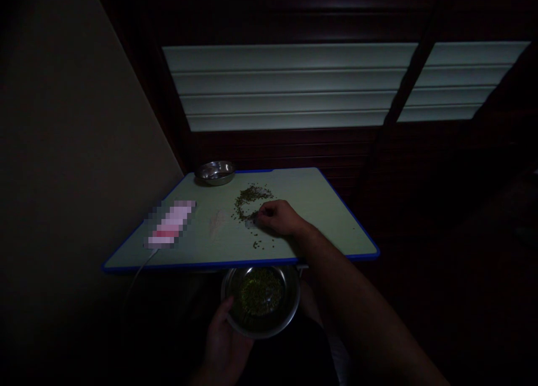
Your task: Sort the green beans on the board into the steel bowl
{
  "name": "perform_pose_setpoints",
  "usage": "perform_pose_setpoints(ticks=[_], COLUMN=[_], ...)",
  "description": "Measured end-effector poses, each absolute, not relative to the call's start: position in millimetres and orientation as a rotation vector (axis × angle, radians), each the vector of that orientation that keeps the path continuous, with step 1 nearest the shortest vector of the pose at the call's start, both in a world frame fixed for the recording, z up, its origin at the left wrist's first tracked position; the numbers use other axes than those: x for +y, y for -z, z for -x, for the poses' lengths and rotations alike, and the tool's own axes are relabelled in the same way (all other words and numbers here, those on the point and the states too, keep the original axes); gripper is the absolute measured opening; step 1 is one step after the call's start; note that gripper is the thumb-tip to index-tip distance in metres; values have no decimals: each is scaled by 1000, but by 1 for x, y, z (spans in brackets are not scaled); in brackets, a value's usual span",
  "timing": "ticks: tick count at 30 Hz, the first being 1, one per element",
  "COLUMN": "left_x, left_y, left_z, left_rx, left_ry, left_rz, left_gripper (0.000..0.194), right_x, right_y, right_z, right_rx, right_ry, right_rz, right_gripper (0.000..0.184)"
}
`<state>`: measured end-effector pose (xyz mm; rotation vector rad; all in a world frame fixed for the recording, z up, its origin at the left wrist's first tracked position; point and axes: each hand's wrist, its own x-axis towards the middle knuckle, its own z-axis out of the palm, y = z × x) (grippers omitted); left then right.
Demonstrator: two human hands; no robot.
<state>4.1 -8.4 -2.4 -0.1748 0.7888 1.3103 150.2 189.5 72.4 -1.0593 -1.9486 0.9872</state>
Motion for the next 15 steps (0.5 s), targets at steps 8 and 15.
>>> perform_pose_setpoints(ticks=[8, 15], left_x=[-7, -8], left_y=[-3, 1], left_z=[-4, -2], left_rx=[782, 778], left_ry=[-1325, -1307], left_rz=[197, 188], left_gripper=[31, 29], right_x=[187, 185], right_y=[-82, -89], right_z=[-152, -156], right_rx=[-1996, -2084], right_ry=[-1241, -1379], right_rz=[941, 853], right_gripper=[24, 28])
